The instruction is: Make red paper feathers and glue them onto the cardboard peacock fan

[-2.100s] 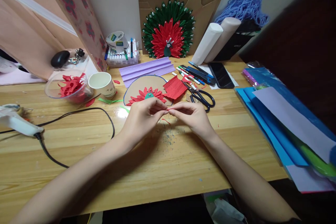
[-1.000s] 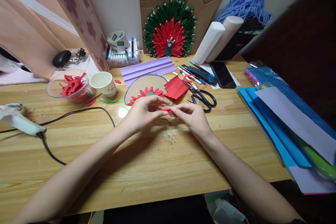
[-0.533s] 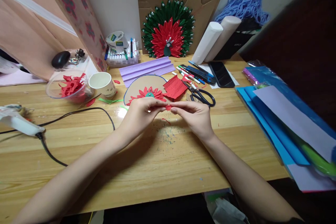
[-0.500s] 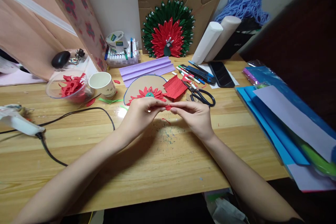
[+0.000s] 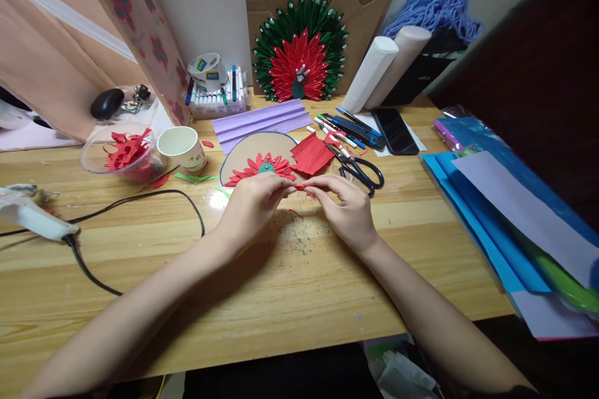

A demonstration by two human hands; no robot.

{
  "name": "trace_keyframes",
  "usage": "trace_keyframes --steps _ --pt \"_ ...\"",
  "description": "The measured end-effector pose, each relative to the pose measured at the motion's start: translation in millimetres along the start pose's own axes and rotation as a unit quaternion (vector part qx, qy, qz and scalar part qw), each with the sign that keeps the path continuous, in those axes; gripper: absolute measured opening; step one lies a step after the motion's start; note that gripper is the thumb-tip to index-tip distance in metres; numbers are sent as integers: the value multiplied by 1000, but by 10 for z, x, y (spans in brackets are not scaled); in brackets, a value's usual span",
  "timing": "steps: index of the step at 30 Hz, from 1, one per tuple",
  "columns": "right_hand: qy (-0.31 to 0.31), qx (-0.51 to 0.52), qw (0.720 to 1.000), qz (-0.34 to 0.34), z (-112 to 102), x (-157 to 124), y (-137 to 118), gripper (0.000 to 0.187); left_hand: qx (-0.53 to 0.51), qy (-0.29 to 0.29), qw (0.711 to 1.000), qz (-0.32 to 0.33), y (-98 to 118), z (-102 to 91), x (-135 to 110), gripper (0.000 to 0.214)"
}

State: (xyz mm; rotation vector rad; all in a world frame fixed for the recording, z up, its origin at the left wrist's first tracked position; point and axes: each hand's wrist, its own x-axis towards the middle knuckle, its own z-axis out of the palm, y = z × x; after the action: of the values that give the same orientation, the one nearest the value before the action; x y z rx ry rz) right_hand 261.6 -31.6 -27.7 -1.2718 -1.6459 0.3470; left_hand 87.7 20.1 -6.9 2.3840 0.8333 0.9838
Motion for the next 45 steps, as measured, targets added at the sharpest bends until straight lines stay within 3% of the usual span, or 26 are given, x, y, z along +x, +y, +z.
trace_keyframes --steps 9,15,25,35,45 --pt "-9 -26 1000 -16 -11 -7 26 9 45 -19 999 2 36 -39 2 11" --pt "-36 -34 998 -44 3 -17 0 9 95 -40 992 70 33 1 -49 19" --pt "-52 18 997 52 7 -15 -20 8 202 -92 969 111 22 -33 -55 22" --pt "-58 59 989 125 27 -4 3 8 112 -136 981 75 -29 -54 -4 22" --pt "-69 68 986 134 29 -11 17 9 144 -161 974 67 -36 -59 -13 24"
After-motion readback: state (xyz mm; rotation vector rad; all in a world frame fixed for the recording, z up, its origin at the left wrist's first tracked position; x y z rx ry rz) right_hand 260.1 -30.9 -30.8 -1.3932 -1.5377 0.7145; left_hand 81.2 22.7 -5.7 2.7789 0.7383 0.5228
